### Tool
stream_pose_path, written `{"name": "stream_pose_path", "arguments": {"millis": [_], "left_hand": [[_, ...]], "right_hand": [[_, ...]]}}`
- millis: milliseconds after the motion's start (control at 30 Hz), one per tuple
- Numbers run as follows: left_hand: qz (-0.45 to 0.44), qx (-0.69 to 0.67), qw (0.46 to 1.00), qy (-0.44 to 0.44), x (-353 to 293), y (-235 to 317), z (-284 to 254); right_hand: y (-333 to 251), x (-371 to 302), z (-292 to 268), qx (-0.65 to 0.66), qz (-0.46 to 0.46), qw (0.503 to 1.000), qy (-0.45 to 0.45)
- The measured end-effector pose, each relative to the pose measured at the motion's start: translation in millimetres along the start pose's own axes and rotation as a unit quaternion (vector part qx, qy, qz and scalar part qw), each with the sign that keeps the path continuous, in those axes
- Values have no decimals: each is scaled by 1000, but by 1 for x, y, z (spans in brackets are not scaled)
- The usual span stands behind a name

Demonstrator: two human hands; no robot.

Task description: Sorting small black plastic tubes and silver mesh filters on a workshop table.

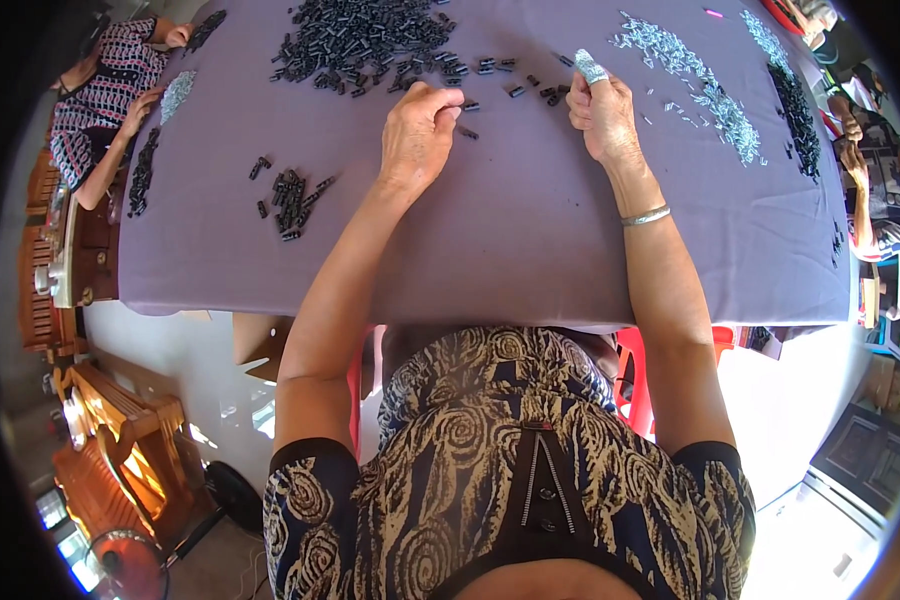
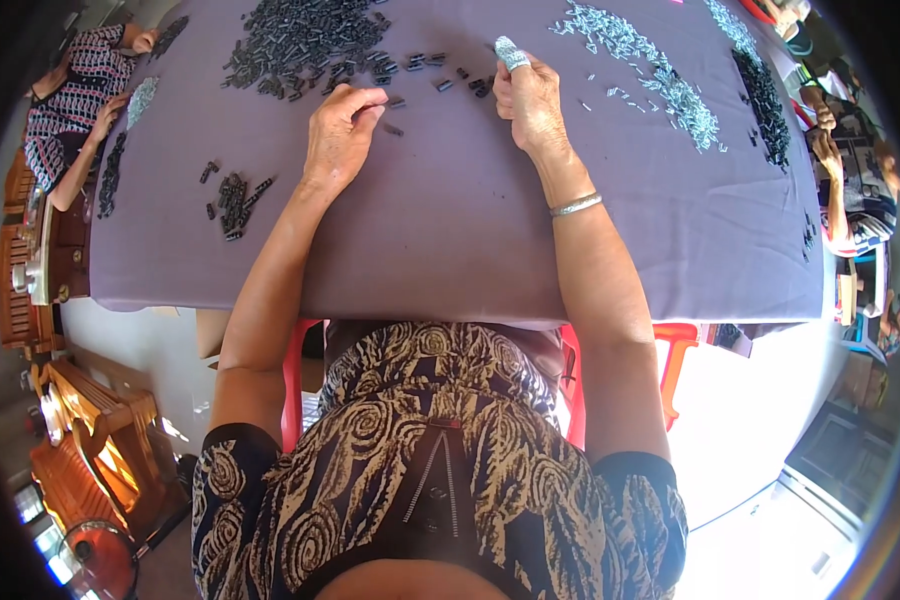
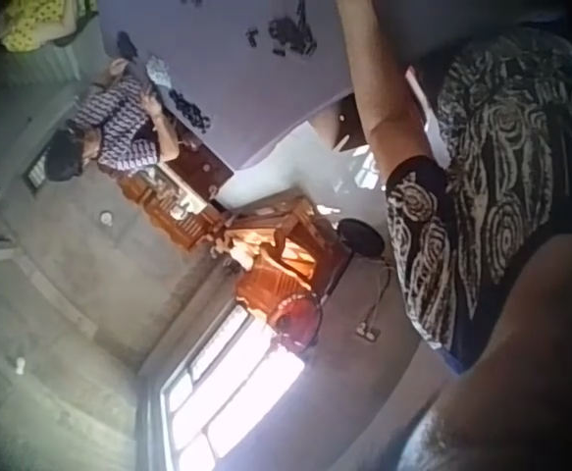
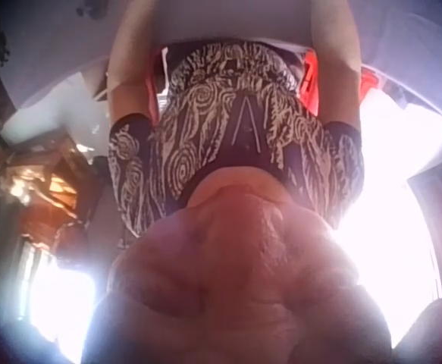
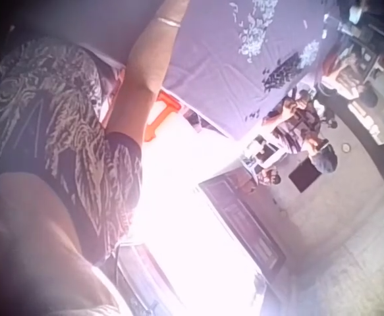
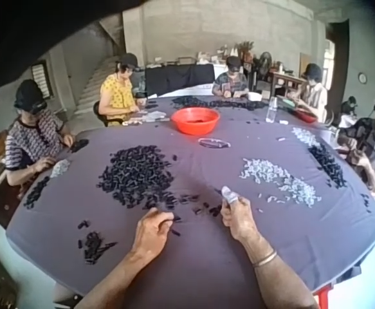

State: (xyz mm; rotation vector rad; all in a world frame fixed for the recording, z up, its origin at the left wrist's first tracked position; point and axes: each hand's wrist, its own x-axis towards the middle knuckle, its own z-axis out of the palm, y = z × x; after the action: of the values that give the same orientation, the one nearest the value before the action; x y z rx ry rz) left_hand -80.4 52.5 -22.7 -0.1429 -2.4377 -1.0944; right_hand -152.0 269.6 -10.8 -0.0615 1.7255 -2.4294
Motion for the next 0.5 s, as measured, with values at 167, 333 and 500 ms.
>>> {"name": "stream_pose_path", "arguments": {"millis": [167,333,500], "left_hand": [[22,48,999,0,-6,-2,6],[22,85,996,-15,-4,1,9],[23,101,995,-9,-1,3,11]], "right_hand": [[4,2,7,-123,12,992,9],[16,-2,10,-360,-186,914,-32],[11,-2,8,-328,-104,939,-2]]}}
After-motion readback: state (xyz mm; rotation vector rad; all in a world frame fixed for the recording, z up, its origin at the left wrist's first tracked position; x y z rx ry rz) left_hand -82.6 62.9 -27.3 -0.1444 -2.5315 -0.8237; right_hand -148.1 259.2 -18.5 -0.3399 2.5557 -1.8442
